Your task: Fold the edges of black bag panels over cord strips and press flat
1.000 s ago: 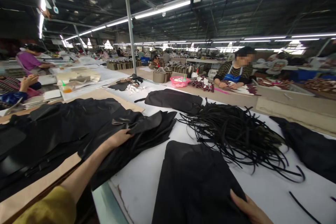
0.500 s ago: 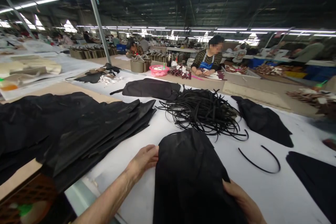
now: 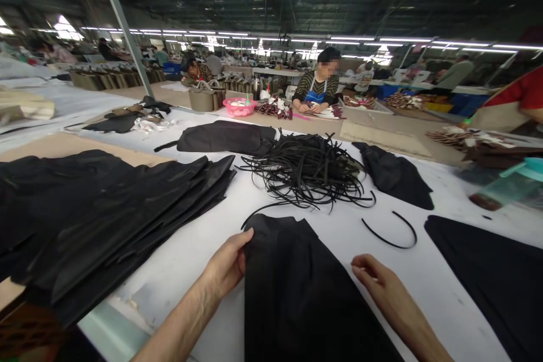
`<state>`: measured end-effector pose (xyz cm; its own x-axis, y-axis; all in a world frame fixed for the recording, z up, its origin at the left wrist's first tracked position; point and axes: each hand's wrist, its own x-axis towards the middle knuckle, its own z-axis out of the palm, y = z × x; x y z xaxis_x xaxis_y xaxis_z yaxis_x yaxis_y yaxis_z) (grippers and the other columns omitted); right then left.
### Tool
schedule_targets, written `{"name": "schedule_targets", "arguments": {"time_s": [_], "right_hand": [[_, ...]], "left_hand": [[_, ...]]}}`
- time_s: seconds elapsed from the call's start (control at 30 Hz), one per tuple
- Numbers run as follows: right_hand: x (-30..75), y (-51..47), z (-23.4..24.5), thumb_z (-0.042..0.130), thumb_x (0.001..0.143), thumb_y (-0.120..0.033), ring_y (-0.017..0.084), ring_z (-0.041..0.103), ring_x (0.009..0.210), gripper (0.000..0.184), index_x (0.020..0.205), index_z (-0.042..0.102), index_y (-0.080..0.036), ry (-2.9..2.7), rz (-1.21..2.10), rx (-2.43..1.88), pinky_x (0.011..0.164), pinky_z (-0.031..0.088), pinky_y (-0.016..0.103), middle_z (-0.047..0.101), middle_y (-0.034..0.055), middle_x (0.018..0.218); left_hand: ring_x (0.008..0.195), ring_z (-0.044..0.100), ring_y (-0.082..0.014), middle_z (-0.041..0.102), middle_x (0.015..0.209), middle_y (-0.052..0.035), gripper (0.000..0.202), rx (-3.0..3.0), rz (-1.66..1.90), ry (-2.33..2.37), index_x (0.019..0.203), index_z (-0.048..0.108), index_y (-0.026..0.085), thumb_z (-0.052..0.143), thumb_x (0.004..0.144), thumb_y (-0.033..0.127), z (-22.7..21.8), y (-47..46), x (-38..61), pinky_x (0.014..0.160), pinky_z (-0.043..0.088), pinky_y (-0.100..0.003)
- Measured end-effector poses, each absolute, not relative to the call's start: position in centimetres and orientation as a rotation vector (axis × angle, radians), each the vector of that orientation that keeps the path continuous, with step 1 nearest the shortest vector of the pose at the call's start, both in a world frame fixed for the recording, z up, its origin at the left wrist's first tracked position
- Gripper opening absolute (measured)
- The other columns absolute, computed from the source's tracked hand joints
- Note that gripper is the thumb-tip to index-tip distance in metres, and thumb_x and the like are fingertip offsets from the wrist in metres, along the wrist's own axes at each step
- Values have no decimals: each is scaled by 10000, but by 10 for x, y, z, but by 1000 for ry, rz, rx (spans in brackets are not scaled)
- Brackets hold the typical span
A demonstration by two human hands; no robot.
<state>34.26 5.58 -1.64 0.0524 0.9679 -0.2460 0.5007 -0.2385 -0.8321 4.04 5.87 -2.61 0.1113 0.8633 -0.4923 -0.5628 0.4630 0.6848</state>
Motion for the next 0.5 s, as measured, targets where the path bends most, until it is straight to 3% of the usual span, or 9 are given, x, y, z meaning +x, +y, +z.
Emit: {"name": "schedule_targets", "arguments": {"time_s": [0.1,0.2,0.37,0.5], "right_hand": [[314,39,-8,557,772,-487,244,590,837,280,945,615,-274,-1659,754,-1793,752,447,333,653,28,935],[267,17,-8,599,766,-417,276,567,953,294,1014,609,-260,-1969,500,-1568,810,448,367,624,56,1075],[211,1,-33,758,592,-199,344,561,948,578,1132,562,-141,-2271,118,-1604,773,473,450,602,151,1128],[202,-2,-59,728,628,-119,320,567,945,514,1120,576,-128,-2319,-6,-1706,767,482,433,599,148,1141]], "left_hand": [[735,681,-223,714,772,-102,214,333,1090,971,892,646,91,614,784,273,-21,56,45,687,546,-281],[771,680,-219,718,826,-87,215,294,1104,958,941,644,106,598,798,259,-16,53,47,709,546,-279],[837,673,-229,713,890,-99,270,171,1071,955,989,626,95,501,863,298,-17,45,43,777,540,-314],[894,661,-254,711,884,-116,311,95,1085,880,1061,601,78,493,871,300,-24,41,43,829,524,-353]]}}
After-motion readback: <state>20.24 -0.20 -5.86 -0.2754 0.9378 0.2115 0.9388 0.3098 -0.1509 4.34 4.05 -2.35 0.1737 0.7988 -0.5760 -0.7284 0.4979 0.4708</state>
